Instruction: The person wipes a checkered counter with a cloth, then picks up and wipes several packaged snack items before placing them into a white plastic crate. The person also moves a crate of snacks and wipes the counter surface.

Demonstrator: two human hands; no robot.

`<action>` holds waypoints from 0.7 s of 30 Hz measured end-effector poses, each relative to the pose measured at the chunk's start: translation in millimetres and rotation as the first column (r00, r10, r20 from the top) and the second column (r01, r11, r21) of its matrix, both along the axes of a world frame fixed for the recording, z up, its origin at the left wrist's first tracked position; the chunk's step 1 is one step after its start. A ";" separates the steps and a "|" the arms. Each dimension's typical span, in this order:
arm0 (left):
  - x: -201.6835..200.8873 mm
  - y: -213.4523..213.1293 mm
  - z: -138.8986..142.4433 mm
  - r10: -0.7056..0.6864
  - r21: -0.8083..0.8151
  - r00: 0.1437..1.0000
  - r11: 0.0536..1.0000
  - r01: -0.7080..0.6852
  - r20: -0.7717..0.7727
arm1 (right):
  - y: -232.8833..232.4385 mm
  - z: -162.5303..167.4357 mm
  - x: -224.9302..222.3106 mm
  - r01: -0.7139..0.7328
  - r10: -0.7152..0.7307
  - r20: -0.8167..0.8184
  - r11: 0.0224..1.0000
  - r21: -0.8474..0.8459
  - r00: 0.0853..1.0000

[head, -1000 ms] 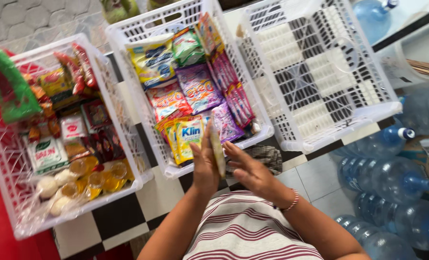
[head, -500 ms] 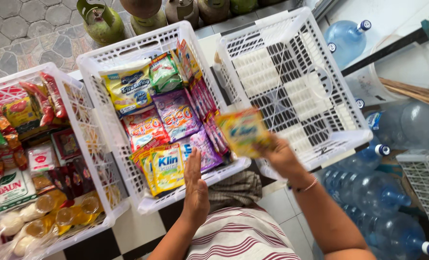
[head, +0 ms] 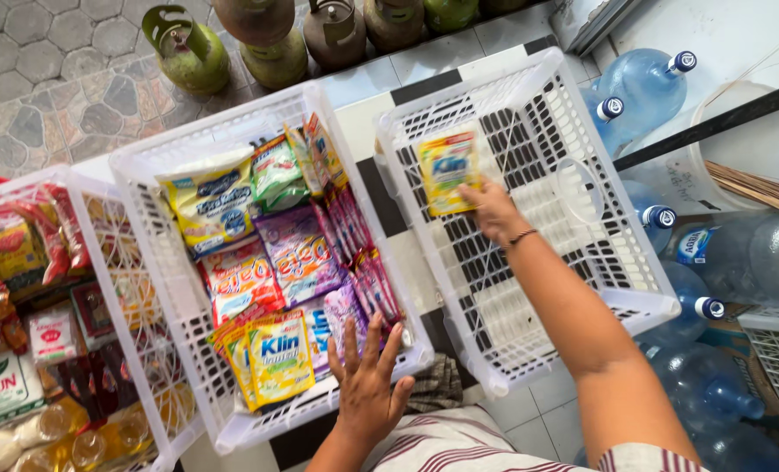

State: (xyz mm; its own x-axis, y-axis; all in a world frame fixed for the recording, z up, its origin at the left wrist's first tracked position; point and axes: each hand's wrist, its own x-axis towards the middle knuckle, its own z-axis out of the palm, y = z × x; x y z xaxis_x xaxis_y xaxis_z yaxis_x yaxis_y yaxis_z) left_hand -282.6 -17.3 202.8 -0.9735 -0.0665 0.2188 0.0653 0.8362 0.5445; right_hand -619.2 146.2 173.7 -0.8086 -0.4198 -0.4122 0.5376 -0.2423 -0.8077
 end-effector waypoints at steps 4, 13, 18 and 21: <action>-2.0 2.7 -6.3 0.027 -0.076 0.999 0.997 -0.026 0.019 | -18.4 -8.8 -13.7 -0.080 0.059 0.103 0.974 0.213 0.993; -9.3 7.3 -12.8 0.049 -0.115 0.996 0.992 -0.041 0.075 | -31.9 -30.3 -27.2 -0.098 0.104 -0.016 0.968 0.231 0.994; -9.9 7.4 -14.0 0.053 -0.125 0.997 0.991 -0.045 0.060 | -28.1 -35.8 -24.5 -0.046 0.207 -0.301 0.884 0.466 0.931; -9.2 7.7 -13.7 0.044 -0.124 0.997 0.992 -0.035 0.068 | -26.5 -40.2 -24.5 0.188 0.423 -0.588 0.679 0.710 0.689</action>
